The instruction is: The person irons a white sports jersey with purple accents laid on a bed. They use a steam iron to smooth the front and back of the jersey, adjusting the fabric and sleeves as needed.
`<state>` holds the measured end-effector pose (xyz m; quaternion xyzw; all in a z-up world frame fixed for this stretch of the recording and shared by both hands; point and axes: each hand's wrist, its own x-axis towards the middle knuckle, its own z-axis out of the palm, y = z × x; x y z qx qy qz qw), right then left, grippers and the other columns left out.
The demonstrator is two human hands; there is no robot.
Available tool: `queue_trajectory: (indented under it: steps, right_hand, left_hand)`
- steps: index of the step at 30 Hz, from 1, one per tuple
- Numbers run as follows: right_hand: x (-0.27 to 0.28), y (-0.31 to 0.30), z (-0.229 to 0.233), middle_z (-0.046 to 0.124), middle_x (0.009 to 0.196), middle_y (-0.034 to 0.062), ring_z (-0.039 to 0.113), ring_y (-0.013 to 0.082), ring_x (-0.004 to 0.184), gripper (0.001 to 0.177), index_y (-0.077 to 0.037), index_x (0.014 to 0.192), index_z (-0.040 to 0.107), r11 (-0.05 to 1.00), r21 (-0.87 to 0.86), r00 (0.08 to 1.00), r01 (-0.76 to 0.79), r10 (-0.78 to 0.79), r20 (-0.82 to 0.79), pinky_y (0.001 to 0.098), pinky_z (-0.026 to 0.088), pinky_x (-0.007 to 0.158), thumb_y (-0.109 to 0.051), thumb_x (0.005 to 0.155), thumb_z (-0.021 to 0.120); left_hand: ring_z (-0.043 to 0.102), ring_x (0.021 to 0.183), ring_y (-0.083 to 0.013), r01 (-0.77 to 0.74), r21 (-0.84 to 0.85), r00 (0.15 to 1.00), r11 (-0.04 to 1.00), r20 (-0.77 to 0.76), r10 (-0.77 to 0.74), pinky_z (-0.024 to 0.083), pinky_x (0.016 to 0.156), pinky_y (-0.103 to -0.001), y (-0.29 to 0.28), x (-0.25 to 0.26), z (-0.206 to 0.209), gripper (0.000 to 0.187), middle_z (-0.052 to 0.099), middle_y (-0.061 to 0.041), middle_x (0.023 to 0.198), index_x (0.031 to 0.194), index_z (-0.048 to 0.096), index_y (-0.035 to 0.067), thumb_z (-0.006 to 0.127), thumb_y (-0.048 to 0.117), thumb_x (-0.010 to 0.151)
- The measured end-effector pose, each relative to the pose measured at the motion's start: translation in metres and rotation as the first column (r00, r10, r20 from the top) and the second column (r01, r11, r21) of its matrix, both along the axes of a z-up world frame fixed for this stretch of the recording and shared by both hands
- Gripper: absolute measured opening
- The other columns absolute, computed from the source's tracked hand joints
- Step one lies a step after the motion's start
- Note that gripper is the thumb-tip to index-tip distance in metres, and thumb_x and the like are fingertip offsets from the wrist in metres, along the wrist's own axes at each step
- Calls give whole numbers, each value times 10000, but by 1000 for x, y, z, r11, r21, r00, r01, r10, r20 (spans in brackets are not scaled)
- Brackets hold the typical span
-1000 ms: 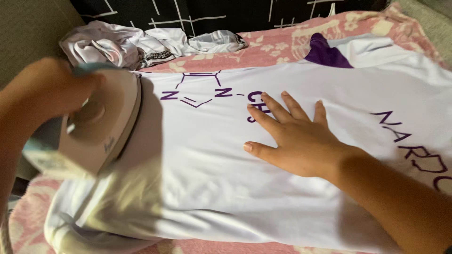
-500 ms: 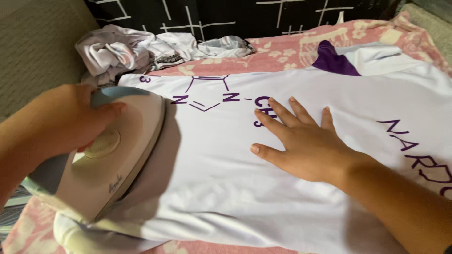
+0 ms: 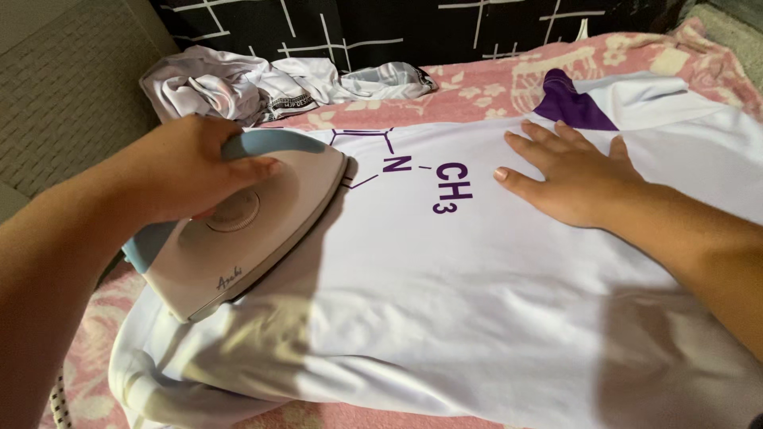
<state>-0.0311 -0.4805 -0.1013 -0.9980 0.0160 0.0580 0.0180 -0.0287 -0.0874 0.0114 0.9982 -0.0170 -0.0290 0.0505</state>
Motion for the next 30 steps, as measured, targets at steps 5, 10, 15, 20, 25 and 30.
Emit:
queue_trajectory:
  steps: [5, 10, 15, 20, 25, 30]
  right_hand:
    - [-2, -1, -3, 30, 1696, -122, 10, 203, 1559, 792, -393, 1591, 162, 1000, -19, 1000, 6, -5, 11, 676, 65, 1194, -742, 895, 306]
    - [-6, 2, 0, 38, 1695, -122, 12, 200, 1560, 787, -392, 1591, 173, 1000, 13, 1000, 8, -8, 24, 671, 60, 1200, -737, 898, 315]
    - [-8, 4, 0, 50, 1701, -115, 35, 206, 1560, 786, -386, 1593, 183, 1000, 10, 1000, 11, -11, 25, 679, 84, 1196, -728, 900, 328]
    - [-7, 4, 0, 39, 1688, -115, 16, 211, 1549, 775, -388, 1582, 180, 1000, 3, 1000, 7, -7, 28, 678, 69, 1185, -730, 901, 324]
    - [-8, 3, -2, 58, 1692, -112, 29, 210, 1552, 774, -385, 1587, 191, 1000, 5, 999, 8, -8, 39, 678, 78, 1189, -724, 904, 327]
    - [-9, 3, 0, 68, 1689, -110, 35, 210, 1551, 781, -375, 1585, 191, 1000, 18, 999, 0, -1, 50, 676, 84, 1183, -726, 901, 329]
  left_hand:
    - [748, 769, -346, -94, 44, 995, 995, 46, 92, 592, 707, -472, -9, 27, -8, 577, 751, -230, 886, 1096, 725, -28, 662, 525, 946]
    - [743, 778, -351, -221, 93, 974, 971, -34, 225, 566, 738, -446, -29, 28, 0, 705, 758, -247, 880, 969, 794, -130, 587, 542, 1019]
    - [760, 759, -300, 57, -13, 998, 998, -21, -57, 577, 745, -442, -26, -3, 2, 520, 777, -199, 841, 1074, 744, 43, 690, 531, 903]
    - [744, 769, -348, 25, 78, 999, 997, 35, -28, 580, 746, -474, -33, 14, -8, 549, 753, -218, 847, 1061, 718, 17, 643, 539, 911]
    - [733, 756, -345, -105, 73, 993, 992, 53, 101, 565, 727, -454, -57, 43, -7, 640, 771, -233, 789, 941, 770, -71, 617, 547, 1008]
    - [748, 710, -313, 50, 16, 998, 999, -42, -49, 570, 718, -445, -56, 18, 1, 518, 736, -200, 774, 1026, 746, 31, 661, 536, 946]
